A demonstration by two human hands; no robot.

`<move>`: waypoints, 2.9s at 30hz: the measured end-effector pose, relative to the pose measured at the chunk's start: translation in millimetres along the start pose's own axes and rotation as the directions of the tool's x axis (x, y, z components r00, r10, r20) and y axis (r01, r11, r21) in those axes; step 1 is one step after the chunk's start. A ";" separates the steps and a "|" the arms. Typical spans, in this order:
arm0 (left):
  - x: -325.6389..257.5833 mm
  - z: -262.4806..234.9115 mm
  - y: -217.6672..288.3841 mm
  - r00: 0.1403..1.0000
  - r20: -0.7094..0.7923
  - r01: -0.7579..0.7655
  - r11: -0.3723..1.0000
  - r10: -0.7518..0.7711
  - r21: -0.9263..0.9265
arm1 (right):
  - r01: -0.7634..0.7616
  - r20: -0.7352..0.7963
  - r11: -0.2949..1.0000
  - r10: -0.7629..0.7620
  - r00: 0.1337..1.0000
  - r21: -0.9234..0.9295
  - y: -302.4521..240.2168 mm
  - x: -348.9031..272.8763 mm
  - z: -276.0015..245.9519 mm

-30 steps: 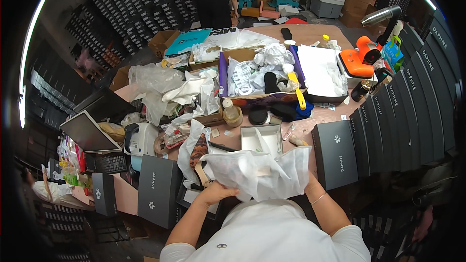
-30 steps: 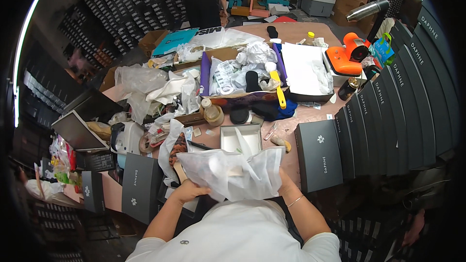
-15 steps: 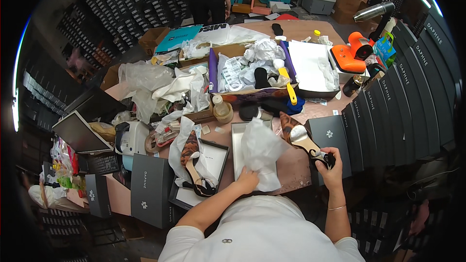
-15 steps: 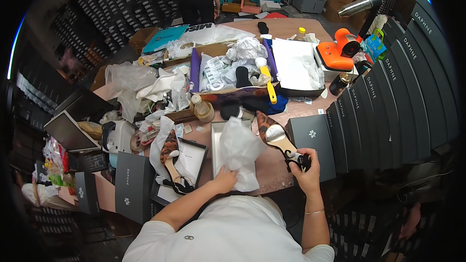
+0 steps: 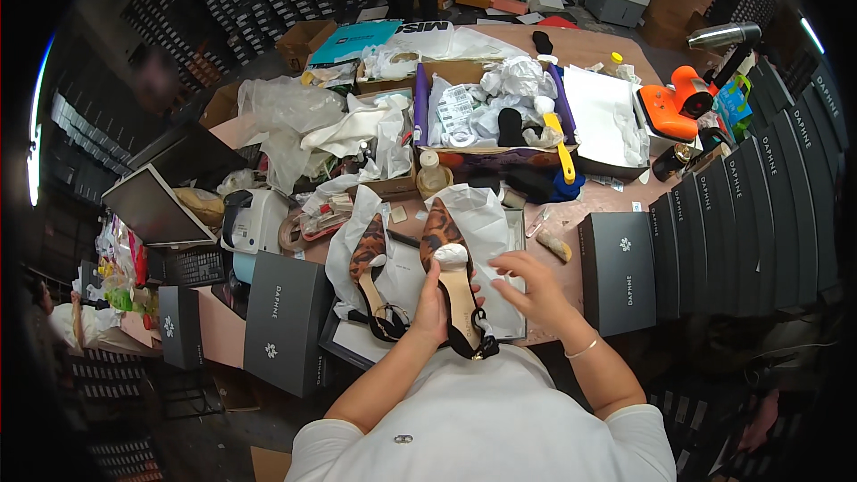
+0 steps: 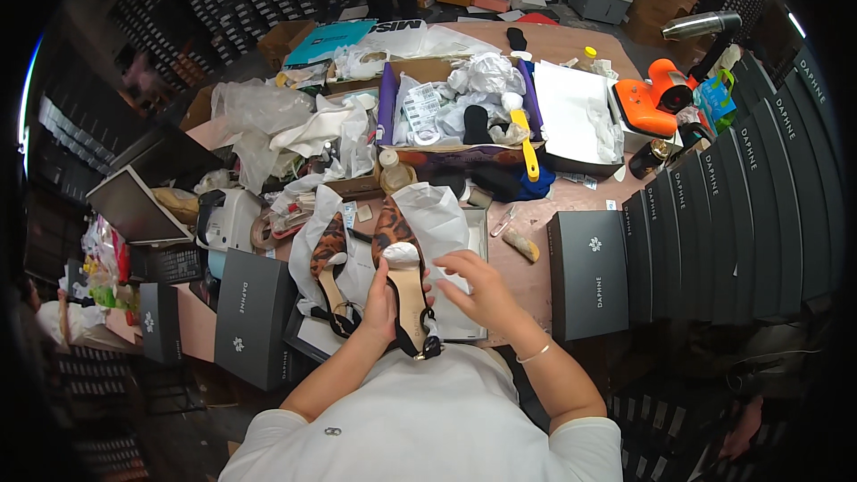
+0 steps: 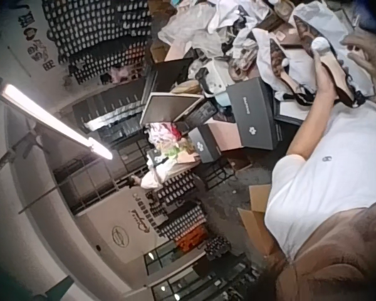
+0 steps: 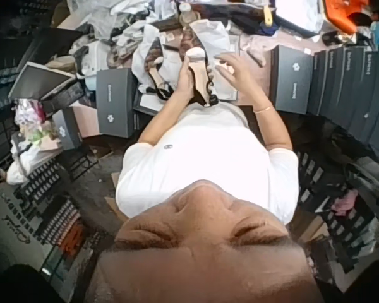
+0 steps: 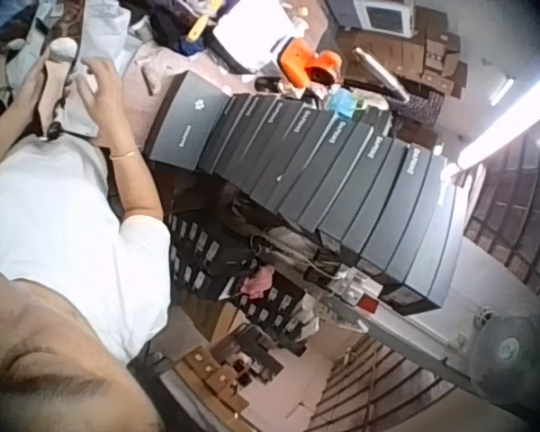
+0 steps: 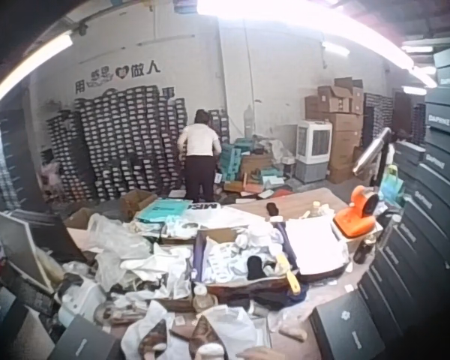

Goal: Inspecting high-heeled shoes, wiping them with a cloth, and packing them into boxes with tissue paper.

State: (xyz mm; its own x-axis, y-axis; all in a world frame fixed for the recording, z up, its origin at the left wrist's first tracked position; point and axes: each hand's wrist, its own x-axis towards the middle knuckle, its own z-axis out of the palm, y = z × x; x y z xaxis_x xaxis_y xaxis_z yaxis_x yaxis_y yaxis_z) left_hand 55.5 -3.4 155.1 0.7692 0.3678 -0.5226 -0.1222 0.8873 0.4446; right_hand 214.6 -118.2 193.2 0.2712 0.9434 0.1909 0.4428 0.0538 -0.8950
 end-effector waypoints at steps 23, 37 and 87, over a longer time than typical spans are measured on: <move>9.2 -15.6 -1.1 0.977 -0.170 -0.136 0.990 0.128 -0.037 | 0.248 0.237 0.873 -0.158 0.959 -0.421 38.7 49.0 48.1; 3.9 -47.5 6.5 0.965 -0.214 -0.178 0.979 0.154 -0.098 | 0.178 0.023 0.685 -0.229 0.973 -0.706 44.7 4.4 20.7; 36.4 -50.9 41.0 0.984 0.049 -0.178 0.947 0.171 0.267 | -0.577 0.446 0.685 0.389 0.806 0.444 53.7 -6.1 64.6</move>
State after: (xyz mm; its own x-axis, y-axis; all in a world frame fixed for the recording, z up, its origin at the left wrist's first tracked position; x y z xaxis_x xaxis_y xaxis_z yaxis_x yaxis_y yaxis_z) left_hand 46.5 60.5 117.3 0.7670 0.4998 -0.4024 -0.0849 0.7007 0.7084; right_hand 181.5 -99.9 117.9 0.0095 0.9272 -0.3745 -0.2331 -0.3621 -0.9025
